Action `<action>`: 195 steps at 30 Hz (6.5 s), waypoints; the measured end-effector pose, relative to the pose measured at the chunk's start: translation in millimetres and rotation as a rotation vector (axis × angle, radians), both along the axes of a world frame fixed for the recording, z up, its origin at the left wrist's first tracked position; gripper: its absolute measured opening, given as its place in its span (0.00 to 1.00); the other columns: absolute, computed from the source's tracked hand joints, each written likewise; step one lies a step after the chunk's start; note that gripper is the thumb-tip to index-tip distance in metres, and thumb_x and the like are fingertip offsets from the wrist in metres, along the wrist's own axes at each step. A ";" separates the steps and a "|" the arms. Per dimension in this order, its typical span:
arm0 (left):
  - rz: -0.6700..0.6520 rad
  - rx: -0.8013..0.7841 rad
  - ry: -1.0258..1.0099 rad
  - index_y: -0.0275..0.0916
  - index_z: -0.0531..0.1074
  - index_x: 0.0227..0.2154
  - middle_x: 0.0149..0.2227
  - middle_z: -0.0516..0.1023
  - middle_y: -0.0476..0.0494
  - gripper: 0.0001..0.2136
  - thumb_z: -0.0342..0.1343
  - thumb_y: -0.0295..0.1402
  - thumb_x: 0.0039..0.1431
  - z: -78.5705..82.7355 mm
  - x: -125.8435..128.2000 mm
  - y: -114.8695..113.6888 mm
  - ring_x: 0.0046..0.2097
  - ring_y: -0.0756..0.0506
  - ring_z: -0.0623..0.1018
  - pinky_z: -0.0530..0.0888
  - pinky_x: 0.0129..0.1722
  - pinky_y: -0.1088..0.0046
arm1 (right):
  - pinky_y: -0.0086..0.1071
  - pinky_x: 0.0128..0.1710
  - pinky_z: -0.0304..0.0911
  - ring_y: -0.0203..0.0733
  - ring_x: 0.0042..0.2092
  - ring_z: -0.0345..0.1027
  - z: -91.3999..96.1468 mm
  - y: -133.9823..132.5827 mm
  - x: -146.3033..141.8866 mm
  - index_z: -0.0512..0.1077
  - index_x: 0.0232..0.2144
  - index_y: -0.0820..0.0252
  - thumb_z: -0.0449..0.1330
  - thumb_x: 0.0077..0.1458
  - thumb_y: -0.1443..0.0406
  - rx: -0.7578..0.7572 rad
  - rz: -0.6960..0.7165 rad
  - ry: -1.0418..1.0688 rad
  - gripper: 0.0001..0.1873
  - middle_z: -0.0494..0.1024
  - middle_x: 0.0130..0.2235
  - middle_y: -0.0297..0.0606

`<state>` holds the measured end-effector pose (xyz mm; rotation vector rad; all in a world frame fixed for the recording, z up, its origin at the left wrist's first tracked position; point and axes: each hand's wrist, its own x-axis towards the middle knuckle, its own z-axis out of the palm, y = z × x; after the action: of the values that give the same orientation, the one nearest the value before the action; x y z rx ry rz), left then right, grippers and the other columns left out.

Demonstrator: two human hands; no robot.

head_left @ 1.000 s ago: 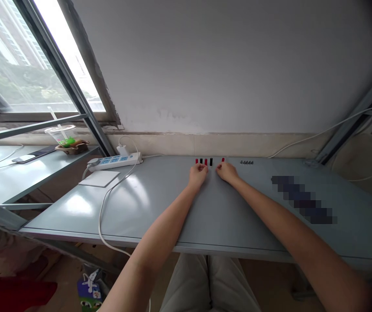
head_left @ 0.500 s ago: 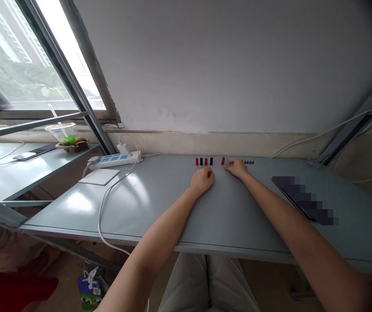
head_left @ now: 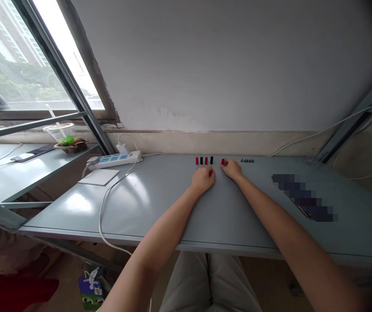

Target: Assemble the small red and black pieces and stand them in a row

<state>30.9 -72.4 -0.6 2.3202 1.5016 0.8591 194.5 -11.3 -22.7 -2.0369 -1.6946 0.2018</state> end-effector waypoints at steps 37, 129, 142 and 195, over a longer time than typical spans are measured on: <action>0.074 -0.008 -0.307 0.39 0.72 0.35 0.35 0.77 0.45 0.07 0.50 0.30 0.54 2.9 0.2 5.2 0.34 0.49 0.73 0.69 0.37 0.72 | 0.32 0.37 0.59 0.45 0.41 0.68 29.5 -55.1 4.0 0.74 0.39 0.56 0.55 0.54 0.63 -0.034 0.228 -0.288 0.12 0.76 0.39 0.42; 0.103 -0.134 0.263 0.39 0.68 0.31 0.34 0.74 0.42 0.09 0.46 0.37 0.55 -1.2 -4.0 2.0 0.37 0.44 0.73 0.68 0.34 0.71 | 0.39 0.52 0.54 0.48 0.54 0.57 -5.6 -51.3 5.9 0.66 0.49 0.63 0.47 0.58 0.61 0.065 0.399 -0.200 0.20 0.66 0.52 0.47; 0.100 -0.135 0.265 0.39 0.67 0.30 0.34 0.74 0.42 0.09 0.45 0.37 0.54 -2.9 -4.0 2.9 0.36 0.44 0.73 0.68 0.33 0.70 | 0.39 0.53 0.53 0.46 0.54 0.57 -6.6 -50.6 6.3 0.66 0.49 0.61 0.47 0.58 0.61 0.060 0.401 -0.194 0.20 0.66 0.52 0.45; 0.097 -0.160 0.261 0.40 0.68 0.31 0.35 0.75 0.42 0.09 0.46 0.36 0.55 -1.0 -5.3 1.0 0.37 0.44 0.73 0.68 0.34 0.70 | 0.36 0.39 0.61 0.45 0.41 0.68 5.9 4.0 -23.2 0.71 0.37 0.58 0.57 0.46 0.56 -0.032 0.143 0.007 0.17 0.75 0.39 0.43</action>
<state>25.5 -71.4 -1.6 2.3258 1.7292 0.4498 171.4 -7.3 -16.7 -1.9359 -1.8456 0.2851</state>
